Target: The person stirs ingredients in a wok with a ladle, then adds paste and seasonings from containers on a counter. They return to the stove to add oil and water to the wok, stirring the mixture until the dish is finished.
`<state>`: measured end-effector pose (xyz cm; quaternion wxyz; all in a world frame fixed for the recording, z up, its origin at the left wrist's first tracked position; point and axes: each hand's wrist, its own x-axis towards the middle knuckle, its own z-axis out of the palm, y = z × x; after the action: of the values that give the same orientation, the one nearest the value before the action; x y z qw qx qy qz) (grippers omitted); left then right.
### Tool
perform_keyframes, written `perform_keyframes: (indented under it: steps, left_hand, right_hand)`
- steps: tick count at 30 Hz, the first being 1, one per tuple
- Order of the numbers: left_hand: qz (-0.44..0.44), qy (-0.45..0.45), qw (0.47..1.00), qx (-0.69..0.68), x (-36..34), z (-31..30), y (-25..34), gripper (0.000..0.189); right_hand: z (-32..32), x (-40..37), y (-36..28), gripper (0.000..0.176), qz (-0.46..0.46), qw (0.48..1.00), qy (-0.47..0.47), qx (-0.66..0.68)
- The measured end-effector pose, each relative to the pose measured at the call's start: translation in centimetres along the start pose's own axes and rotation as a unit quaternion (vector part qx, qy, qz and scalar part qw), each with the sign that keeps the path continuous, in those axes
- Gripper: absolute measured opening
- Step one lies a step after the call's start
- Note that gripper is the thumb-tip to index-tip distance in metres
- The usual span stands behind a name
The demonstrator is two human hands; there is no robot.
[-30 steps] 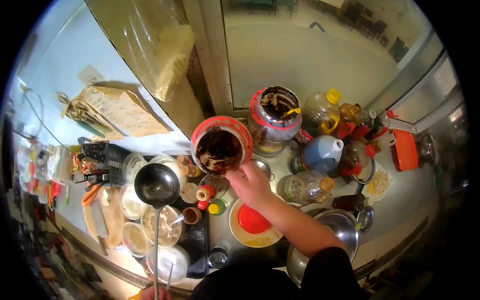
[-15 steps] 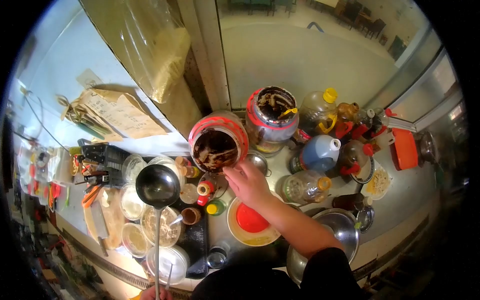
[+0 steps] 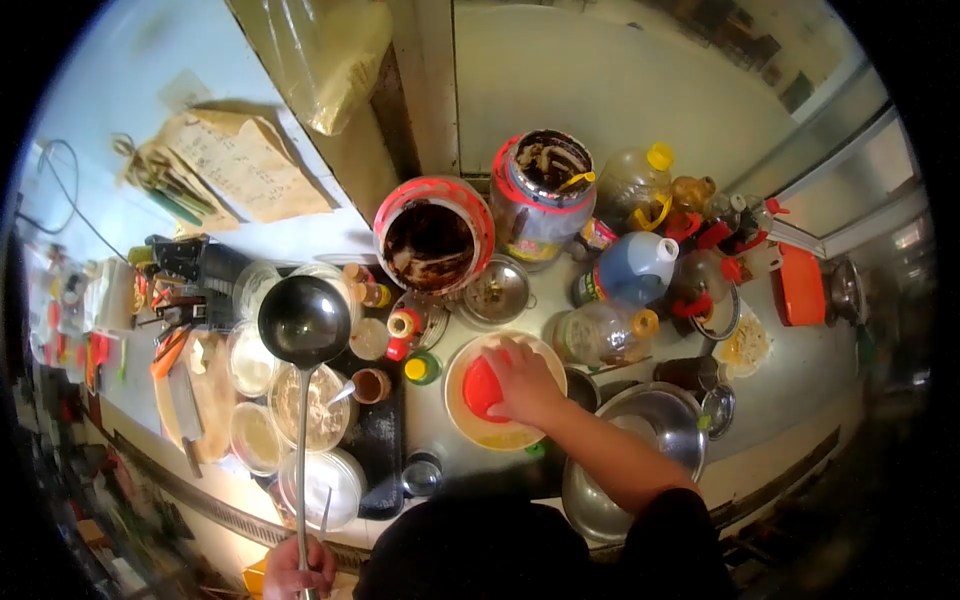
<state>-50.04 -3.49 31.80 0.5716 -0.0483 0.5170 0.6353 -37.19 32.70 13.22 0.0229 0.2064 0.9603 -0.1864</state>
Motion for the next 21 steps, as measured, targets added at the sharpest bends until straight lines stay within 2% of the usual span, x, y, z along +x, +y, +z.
perform_keyframes:
  steps: [1, 3, 7, 9, 12, 16, 18, 19, 21]
  left_hand:
    - [-0.001, 0.002, 1.000, -0.002, -0.3, -0.2, -0.2, 0.029]
    - [-0.020, -0.012, 1.000, 0.012, -0.4, -1.0, -0.3, 0.030]
    - [-0.018, -0.037, 0.999, 0.026, -0.7, -1.4, -0.8, 0.032]
    - [0.007, -0.044, 0.999, -0.004, -1.0, -1.6, -1.4, 0.036]
    - [0.005, -0.038, 0.999, 0.008, -1.3, -2.0, -1.7, 0.038]
    - [0.024, -0.065, 0.997, -0.031, -1.4, -2.1, -1.9, 0.037]
    - [0.040, -0.072, 0.996, -0.027, -1.5, -2.0, -2.2, 0.035]
    - [0.040, -0.073, 0.996, -0.027, -1.5, -1.9, -2.1, 0.035]
    - [0.017, -0.054, 0.998, -0.012, -1.6, -1.8, -1.8, 0.034]
  right_hand:
    - [0.1, -0.1, -0.2, 0.081, -0.001, 1.000, -0.003, 0.001]
    - [-0.3, 0.4, -0.4, 0.082, 0.061, 0.994, -0.063, 0.071]
    - [-0.3, 0.1, -0.2, 0.083, 0.046, 0.995, -0.076, 0.047]
    - [-0.8, 0.2, -0.7, 0.084, -0.066, 0.997, 0.002, -0.035]
    - [0.0, 0.4, -1.2, 0.078, -0.126, 0.990, 0.029, -0.049]
    - [-0.1, 1.6, -2.0, 0.064, -0.113, 0.992, 0.049, 0.031]
    - [0.4, 4.1, -1.5, 0.048, 0.019, 0.992, 0.124, 0.026]
    - [0.7, 5.6, -1.3, 0.048, 0.019, 0.992, 0.125, 0.025]
    - [1.8, 8.4, -0.9, 0.032, -0.002, 0.975, 0.218, -0.042]
